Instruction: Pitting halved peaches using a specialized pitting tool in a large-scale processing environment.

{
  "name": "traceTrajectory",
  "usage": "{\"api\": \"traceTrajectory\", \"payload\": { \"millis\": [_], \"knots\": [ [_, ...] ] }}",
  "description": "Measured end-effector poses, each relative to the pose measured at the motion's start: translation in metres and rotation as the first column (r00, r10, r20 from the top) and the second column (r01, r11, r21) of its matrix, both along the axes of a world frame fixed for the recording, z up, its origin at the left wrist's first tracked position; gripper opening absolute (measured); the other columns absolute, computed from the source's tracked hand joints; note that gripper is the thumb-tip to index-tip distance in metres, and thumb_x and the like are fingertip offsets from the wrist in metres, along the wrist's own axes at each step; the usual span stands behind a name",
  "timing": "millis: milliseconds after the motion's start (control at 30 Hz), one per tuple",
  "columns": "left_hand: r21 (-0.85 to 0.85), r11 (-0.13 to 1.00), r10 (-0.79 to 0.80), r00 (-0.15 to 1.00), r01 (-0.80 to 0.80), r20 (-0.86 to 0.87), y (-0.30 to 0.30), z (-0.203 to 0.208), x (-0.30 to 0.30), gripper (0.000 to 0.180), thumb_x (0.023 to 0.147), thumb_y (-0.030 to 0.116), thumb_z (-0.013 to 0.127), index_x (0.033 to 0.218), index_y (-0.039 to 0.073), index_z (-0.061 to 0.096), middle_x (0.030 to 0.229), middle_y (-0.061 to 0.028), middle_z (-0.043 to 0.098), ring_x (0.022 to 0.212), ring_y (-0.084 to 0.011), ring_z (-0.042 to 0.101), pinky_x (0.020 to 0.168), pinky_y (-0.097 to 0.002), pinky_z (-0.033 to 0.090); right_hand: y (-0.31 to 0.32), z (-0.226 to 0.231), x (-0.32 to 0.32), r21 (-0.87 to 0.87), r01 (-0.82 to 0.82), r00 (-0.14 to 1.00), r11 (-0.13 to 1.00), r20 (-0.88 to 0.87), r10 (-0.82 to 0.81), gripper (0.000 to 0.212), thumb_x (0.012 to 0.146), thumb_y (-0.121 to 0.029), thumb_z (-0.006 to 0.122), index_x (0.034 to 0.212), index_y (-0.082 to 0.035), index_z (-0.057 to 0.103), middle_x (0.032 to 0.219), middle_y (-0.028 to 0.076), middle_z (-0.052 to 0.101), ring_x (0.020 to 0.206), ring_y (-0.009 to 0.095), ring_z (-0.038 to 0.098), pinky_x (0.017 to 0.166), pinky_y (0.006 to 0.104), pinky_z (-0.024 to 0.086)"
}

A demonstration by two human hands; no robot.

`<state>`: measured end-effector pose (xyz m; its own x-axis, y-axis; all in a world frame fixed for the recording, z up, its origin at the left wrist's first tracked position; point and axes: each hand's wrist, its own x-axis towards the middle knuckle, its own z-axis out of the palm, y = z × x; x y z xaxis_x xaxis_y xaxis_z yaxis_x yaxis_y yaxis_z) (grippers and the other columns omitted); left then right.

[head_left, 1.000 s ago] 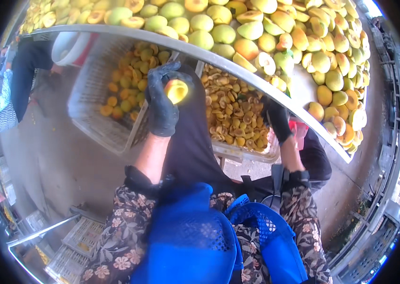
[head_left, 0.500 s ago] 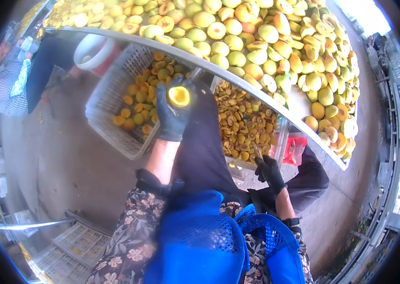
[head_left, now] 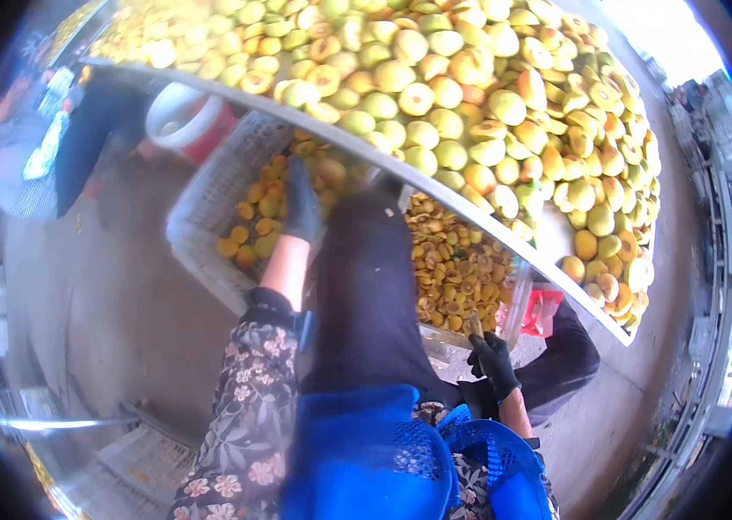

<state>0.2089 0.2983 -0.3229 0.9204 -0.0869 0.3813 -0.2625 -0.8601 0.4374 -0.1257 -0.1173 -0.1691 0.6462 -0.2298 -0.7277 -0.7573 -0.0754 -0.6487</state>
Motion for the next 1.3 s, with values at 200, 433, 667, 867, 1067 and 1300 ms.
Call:
{"api": "traceTrajectory", "payload": {
  "millis": [200,433,667,867,1067,1300],
  "knots": [
    [-0.586,0.799,0.024,0.967,0.135,0.255,-0.150,0.233,-0.054,0.037,0.097,0.022,0.051,0.125,-0.002,0.052,0.125,-0.0174,0.055,0.118,-0.0284,0.051,0.101,-0.0386,0.039,-0.011,0.002,-0.001,0.008,0.115,0.992,0.993,-0.052,-0.115,0.027,0.093,-0.030,0.058,0.094,-0.003,0.057,0.059,0.006,0.058,0.040,0.012,0.050,0.037,0.0251,0.039],
    [-0.260,0.877,-0.334,0.903,0.403,0.272,-0.219,0.279,-0.043,0.024,0.086,0.013,0.066,0.107,0.003,0.062,0.101,-0.0134,0.064,0.096,-0.0289,0.060,0.085,-0.0398,0.047,-0.018,0.008,-0.008,0.112,0.144,0.990,0.983,-0.010,-0.143,0.032,0.092,-0.033,0.059,0.100,-0.002,0.059,0.063,0.005,0.058,0.044,0.010,0.050,0.040,0.0236,0.039],
    [-0.051,0.677,-0.732,0.679,0.734,0.055,-0.312,0.294,-0.069,0.024,0.083,0.019,0.070,0.102,0.003,0.066,0.091,-0.0126,0.067,0.082,-0.0250,0.066,0.073,-0.0358,0.052,-0.022,0.003,-0.013,0.103,0.106,0.993,0.989,0.047,-0.111,0.030,0.092,-0.032,0.060,0.097,-0.002,0.059,0.061,0.003,0.056,0.046,0.009,0.050,0.040,0.0239,0.038],
    [0.403,0.541,-0.761,0.633,0.738,-0.139,-0.334,0.259,-0.052,0.048,0.075,0.024,0.071,0.119,0.009,0.060,0.105,-0.0126,0.063,0.086,-0.0320,0.063,0.074,-0.0408,0.051,-0.034,0.010,-0.016,0.112,0.039,0.992,0.993,0.117,-0.052,0.041,0.089,-0.038,0.064,0.108,-0.002,0.060,0.073,0.010,0.064,0.060,0.014,0.064,0.050,0.0290,0.051],
    [0.316,0.599,-0.701,0.672,0.736,-0.238,-0.342,0.266,-0.055,0.052,0.075,0.024,0.071,0.122,0.008,0.057,0.109,-0.0159,0.061,0.106,-0.0344,0.055,0.092,-0.0435,0.044,-0.027,0.012,-0.024,0.052,0.018,0.977,0.998,0.209,-0.029,0.043,0.089,-0.037,0.065,0.111,0.000,0.060,0.074,0.009,0.064,0.062,0.015,0.063,0.051,0.0291,0.050],
    [0.084,0.586,-0.809,0.574,0.806,0.129,-0.308,0.280,-0.062,0.050,0.072,0.017,0.074,0.117,0.006,0.056,0.106,-0.0144,0.059,0.101,-0.0351,0.056,0.089,-0.0450,0.046,-0.037,0.051,-0.025,0.030,0.087,0.908,0.996,0.409,-0.092,0.037,0.088,-0.031,0.067,0.109,-0.002,0.060,0.079,0.007,0.064,0.070,0.012,0.062,0.059,0.0282,0.049]
  ]
}}
